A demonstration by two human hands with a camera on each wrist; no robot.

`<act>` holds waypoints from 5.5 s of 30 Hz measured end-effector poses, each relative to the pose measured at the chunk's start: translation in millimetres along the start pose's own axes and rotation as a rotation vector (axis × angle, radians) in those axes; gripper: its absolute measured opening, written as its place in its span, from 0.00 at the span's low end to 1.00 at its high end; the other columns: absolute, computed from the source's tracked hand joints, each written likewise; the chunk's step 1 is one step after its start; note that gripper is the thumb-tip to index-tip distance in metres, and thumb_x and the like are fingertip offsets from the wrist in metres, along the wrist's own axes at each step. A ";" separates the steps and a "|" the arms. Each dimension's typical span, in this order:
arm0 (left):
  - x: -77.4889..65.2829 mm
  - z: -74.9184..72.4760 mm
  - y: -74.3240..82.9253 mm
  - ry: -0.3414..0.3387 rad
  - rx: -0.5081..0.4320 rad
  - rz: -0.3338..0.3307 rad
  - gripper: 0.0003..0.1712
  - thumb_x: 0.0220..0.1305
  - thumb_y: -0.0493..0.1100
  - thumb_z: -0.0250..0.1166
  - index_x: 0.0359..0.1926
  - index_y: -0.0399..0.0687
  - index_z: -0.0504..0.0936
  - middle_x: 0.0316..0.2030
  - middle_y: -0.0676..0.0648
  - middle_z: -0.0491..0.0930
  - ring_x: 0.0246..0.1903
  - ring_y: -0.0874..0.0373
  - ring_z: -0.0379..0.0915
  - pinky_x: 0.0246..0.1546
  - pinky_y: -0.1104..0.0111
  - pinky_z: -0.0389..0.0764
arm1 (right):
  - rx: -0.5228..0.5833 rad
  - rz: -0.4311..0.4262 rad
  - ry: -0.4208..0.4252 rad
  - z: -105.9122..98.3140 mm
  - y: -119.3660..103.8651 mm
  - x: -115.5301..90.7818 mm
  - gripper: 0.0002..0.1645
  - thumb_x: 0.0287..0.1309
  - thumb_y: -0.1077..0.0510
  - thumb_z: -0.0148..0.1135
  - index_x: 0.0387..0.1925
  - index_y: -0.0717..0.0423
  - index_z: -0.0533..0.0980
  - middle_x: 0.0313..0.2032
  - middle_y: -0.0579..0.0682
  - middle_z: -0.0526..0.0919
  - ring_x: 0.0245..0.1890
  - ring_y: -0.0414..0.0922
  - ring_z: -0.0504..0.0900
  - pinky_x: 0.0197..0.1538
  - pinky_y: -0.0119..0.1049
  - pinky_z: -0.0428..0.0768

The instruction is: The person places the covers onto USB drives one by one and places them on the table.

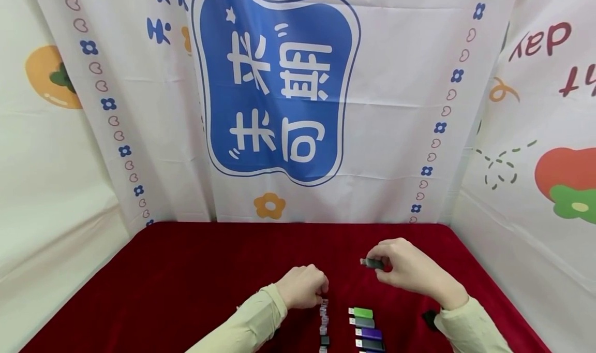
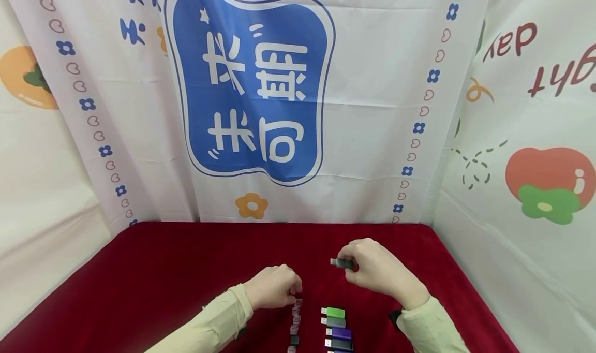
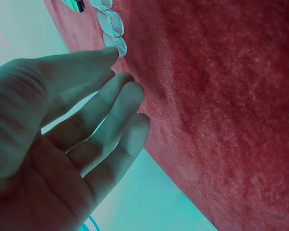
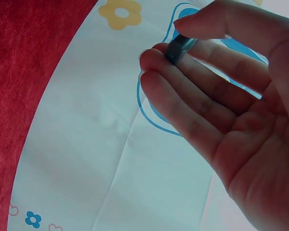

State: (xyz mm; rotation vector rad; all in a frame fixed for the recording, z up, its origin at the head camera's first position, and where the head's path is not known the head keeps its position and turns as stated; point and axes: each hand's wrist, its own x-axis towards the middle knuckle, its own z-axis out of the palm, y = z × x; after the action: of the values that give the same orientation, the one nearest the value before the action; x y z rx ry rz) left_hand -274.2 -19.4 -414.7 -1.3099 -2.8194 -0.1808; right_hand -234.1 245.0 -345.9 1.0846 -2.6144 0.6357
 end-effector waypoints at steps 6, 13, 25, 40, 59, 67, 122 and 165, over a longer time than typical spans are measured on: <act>2.5 0.3 2.2 -0.021 -0.002 0.024 0.06 0.52 0.40 0.76 0.33 0.55 0.89 0.28 0.62 0.81 0.27 0.74 0.73 0.27 0.77 0.75 | -0.003 -0.001 -0.002 1.0 0.2 0.5 0.13 0.46 0.70 0.70 0.35 0.53 0.84 0.30 0.38 0.80 0.26 0.34 0.73 0.31 0.30 0.77; 8.8 1.7 4.6 -0.057 -0.001 0.042 0.09 0.51 0.43 0.79 0.35 0.56 0.90 0.27 0.62 0.81 0.26 0.75 0.71 0.26 0.79 0.73 | 0.003 -0.008 -0.006 1.8 1.7 0.0 0.14 0.45 0.71 0.70 0.34 0.53 0.84 0.29 0.37 0.79 0.26 0.33 0.73 0.30 0.30 0.77; 13.8 4.9 3.2 -0.048 -0.021 0.078 0.08 0.50 0.44 0.79 0.33 0.52 0.89 0.27 0.60 0.82 0.26 0.76 0.72 0.27 0.81 0.73 | 0.009 0.009 -0.020 2.5 3.8 0.0 0.16 0.46 0.71 0.70 0.34 0.50 0.83 0.29 0.36 0.78 0.26 0.33 0.73 0.30 0.31 0.78; 13.2 7.3 -1.7 -0.059 -0.013 0.127 0.23 0.53 0.39 0.73 0.11 0.53 0.69 0.08 0.62 0.56 0.11 0.72 0.48 0.14 0.79 0.57 | 0.014 0.022 -0.027 6.9 4.3 -0.2 0.15 0.46 0.70 0.70 0.34 0.49 0.83 0.29 0.36 0.78 0.25 0.33 0.73 0.30 0.30 0.77; -1.6 -22.5 -12.8 0.141 -0.260 0.193 0.09 0.54 0.33 0.70 0.23 0.51 0.81 0.20 0.63 0.75 0.21 0.77 0.68 0.25 0.84 0.71 | -0.002 -0.018 0.002 6.9 2.9 0.3 0.14 0.46 0.71 0.71 0.35 0.53 0.84 0.30 0.39 0.80 0.26 0.34 0.73 0.30 0.30 0.77; -9.5 -50.8 2.4 0.357 -0.356 0.235 0.04 0.59 0.33 0.69 0.31 0.47 0.84 0.27 0.57 0.78 0.26 0.72 0.72 0.30 0.83 0.74 | -0.013 -0.013 0.026 6.1 1.8 0.3 0.15 0.46 0.70 0.72 0.35 0.52 0.84 0.31 0.38 0.80 0.27 0.34 0.74 0.31 0.33 0.79; -25.6 -65.0 19.8 0.550 -0.367 0.192 0.08 0.60 0.37 0.72 0.41 0.45 0.85 0.34 0.54 0.78 0.31 0.68 0.74 0.35 0.80 0.76 | -0.048 -0.133 0.184 0.8 -18.1 0.3 0.20 0.46 0.70 0.74 0.43 0.56 0.84 0.36 0.40 0.80 0.31 0.35 0.77 0.34 0.26 0.79; -23.5 -57.8 25.4 0.527 -0.337 0.232 0.09 0.60 0.37 0.72 0.42 0.42 0.85 0.35 0.53 0.79 0.33 0.70 0.74 0.36 0.79 0.77 | -0.059 -0.141 0.113 15.0 -30.5 3.7 0.16 0.50 0.65 0.75 0.43 0.54 0.85 0.36 0.39 0.79 0.31 0.33 0.76 0.35 0.24 0.78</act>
State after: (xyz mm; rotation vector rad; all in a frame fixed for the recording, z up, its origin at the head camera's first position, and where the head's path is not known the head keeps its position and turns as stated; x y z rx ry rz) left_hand -241.0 -27.8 -356.6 -1.3752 -2.2394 -0.8791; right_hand -215.6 216.3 -348.4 1.1670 -2.4204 0.5678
